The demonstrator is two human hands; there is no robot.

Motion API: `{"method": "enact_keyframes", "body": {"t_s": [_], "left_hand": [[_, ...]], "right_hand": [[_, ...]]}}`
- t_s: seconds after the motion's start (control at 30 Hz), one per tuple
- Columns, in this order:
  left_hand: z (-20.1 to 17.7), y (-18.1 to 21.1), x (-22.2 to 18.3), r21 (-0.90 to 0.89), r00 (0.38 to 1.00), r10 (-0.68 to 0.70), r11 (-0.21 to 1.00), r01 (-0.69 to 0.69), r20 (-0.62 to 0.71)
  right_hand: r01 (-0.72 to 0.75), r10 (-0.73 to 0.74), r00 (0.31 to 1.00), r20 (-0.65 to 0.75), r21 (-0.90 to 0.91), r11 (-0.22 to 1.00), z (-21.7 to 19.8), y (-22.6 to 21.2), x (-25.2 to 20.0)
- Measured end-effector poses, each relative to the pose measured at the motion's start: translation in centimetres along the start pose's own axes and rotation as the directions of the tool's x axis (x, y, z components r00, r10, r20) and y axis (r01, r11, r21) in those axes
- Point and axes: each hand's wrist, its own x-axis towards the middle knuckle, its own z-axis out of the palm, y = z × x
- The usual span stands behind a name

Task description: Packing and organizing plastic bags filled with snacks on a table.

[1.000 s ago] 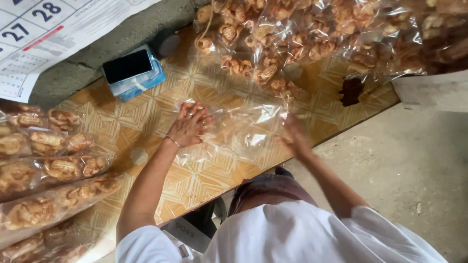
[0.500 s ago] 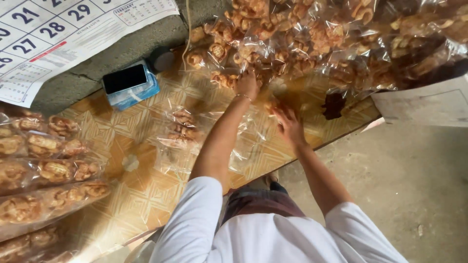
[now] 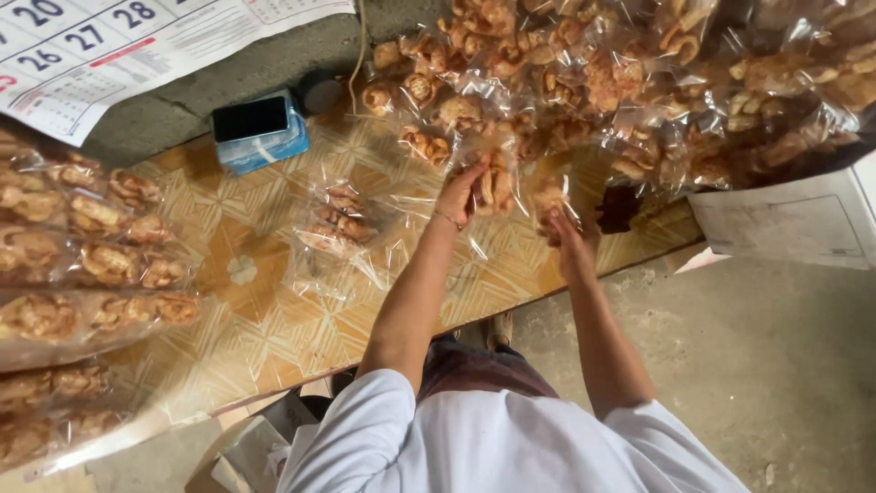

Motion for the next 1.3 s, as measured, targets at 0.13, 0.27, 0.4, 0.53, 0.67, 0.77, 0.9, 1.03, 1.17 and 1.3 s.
{"method": "enact_keyframes", "body": {"t_s": [0.13, 0.27, 0.4, 0.53, 0.67, 0.77, 0.9, 1.03, 1.17, 1.3], "left_hand": [[0.0, -3.6, -0.6, -0.063, 0.944, -0.038, 0.998, 0.018, -0.327], [2.1, -3.0, -4.0, -0.275, 0.911, -0.064, 0.960, -0.056, -0.408], [3.1, -5.0, -1.6, -0.302, 0.880, 0.032, 0.933, -0.196, -0.473], [2.8, -7.7, -0.5, -0.086, 0.894, 0.179, 0.969, -0.234, -0.410], [2.2, -6.1, 1.6, 0.131, 0.940, 0.237, 0.969, -0.210, -0.245], [2.0, -4.0, 1.8, 0.129, 0.951, 0.208, 0.975, -0.182, -0.227], [-1.4, -1.1, 3.8, 0.289, 0.979, 0.125, 0.955, -0.074, -0.160], [-9.2, 0.2, 9.7, 0.768, 0.865, 0.303, 0.626, 0.137, -0.401], [-15.8, -2.8, 15.8, 0.827, 0.794, 0.307, 0.406, 0.389, -0.524], [-14.2, -0.3, 13.9, 0.831, 0.872, 0.166, 0.424, 0.359, -0.461]], "right_hand": [[-0.136, 0.130, 0.984, 0.118, 0.049, 0.989, 4.0, -1.0, -0.9], [-0.208, 0.034, 0.892, 0.450, 0.342, 0.917, 10.6, -14.1, -11.3], [-0.431, 0.215, 0.837, 0.504, 0.364, 0.826, 6.5, -4.1, -3.2], [-0.269, 0.168, 0.928, 0.332, 0.288, 0.919, 7.4, -4.3, -1.7], [-0.055, 0.041, 0.995, 0.087, 0.161, 0.985, 8.2, -4.3, 0.1], [-0.055, 0.041, 0.994, 0.105, 0.137, 0.989, 6.3, -1.4, 2.6], [-0.064, 0.059, 0.997, 0.039, 0.111, 0.992, 7.7, -1.8, 2.8], [-0.253, 0.210, 0.951, 0.228, 0.177, 0.951, 8.6, -1.6, 1.7], [-0.333, 0.265, 0.902, 0.341, 0.160, 0.929, 10.5, -2.5, -1.9], [-0.293, 0.294, 0.891, 0.345, -0.056, 0.954, 9.6, -0.8, -1.4]]}}
